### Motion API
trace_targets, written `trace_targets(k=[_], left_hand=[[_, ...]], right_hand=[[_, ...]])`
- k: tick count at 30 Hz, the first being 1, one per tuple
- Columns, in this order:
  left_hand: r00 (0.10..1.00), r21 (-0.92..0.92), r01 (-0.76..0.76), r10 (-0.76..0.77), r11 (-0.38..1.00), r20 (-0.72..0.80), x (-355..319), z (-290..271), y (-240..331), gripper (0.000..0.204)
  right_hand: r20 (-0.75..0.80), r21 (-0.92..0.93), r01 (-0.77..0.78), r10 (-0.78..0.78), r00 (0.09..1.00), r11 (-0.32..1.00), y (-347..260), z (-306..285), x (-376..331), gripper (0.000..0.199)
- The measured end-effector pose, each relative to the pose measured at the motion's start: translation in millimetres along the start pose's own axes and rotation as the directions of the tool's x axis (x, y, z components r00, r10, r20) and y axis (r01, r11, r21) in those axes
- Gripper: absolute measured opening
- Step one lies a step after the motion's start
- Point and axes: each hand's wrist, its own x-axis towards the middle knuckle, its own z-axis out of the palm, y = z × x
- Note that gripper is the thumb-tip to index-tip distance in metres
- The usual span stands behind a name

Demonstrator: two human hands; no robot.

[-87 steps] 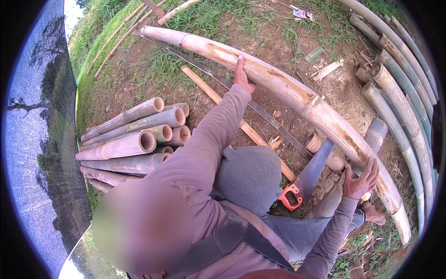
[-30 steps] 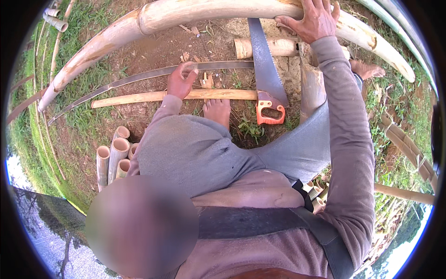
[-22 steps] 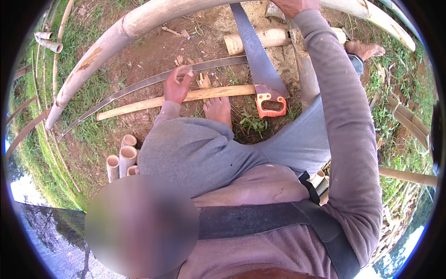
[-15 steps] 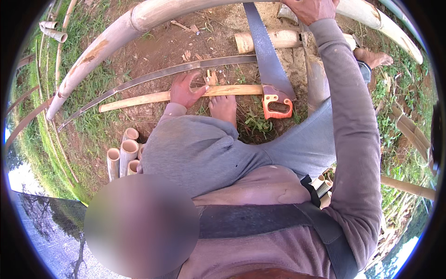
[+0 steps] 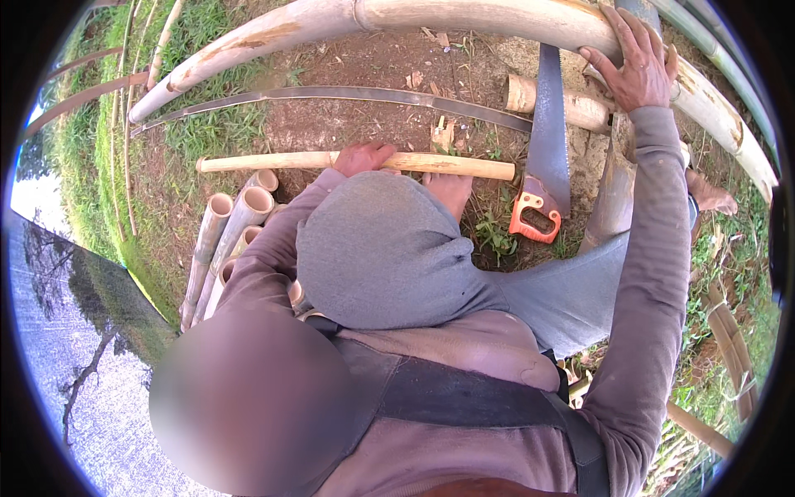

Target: The person uses a hand saw to cut long bamboo poles into shorter sections. They position each pole on a small wooden support, saw through it, then move the cut piece aside and repeat the process with additional poles.

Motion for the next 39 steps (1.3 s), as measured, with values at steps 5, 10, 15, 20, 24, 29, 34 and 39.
trace_targets(k=[5, 10, 15, 20, 24, 29, 34, 39], left_hand=[[0.989, -0.009, 0.146, -0.146, 0.989, -0.021, -47.0, -35.7, -30.6, 0.056], [0.965, -0.07, 0.264, -0.263, 0.962, 0.017, -46.7, -29.8, -24.0, 0.058], [0.917, 0.172, 0.244, -0.17, 0.954, -0.36, 35.2, -14.3, -24.0, 0.07], [0.967, 0.27, 0.253, -0.241, 0.929, -0.079, 93.2, -49.6, -11.1, 0.067], [0.961, 0.31, 0.079, 0.01, 0.947, -0.276, 79.0, -24.4, -55.4, 0.04], [0.971, 0.472, 0.197, -0.105, 0.859, -0.213, 26.3, -55.2, -76.9, 0.04], [0.954, 0.323, 0.108, -0.006, 0.94, -0.301, -18.7, -75.0, -57.1, 0.036], [0.839, 0.291, -0.026, 0.18, 0.956, -0.514, -13.7, -91.0, -1.2, 0.046]], right_hand=[[0.154, -0.034, -0.063, 0.067, 0.986, 0.997, 0.2, 0.7, 17.7, 0.084], [-0.064, 0.044, -0.049, 0.052, 0.997, 0.998, -12.7, 5.8, -4.9, 0.087], [-0.225, 0.131, -0.027, 0.056, 0.973, 0.991, -31.6, -5.0, -19.3, 0.088], [-0.082, 0.132, -0.062, 0.074, 0.994, 0.989, -34.8, -5.4, -22.3, 0.086], [-0.12, 0.156, -0.057, 0.076, 0.99, 0.986, -38.0, -10.7, -25.0, 0.085], [-0.233, 0.213, 0.012, 0.039, 0.972, 0.977, -61.4, -31.5, -33.6, 0.078], [-0.134, 0.541, 0.22, -0.174, 0.975, 0.812, -143.9, -65.9, -54.4, 0.079], [0.345, 0.62, 0.113, -0.399, 0.85, 0.777, -217.7, -64.7, -76.8, 0.084]])
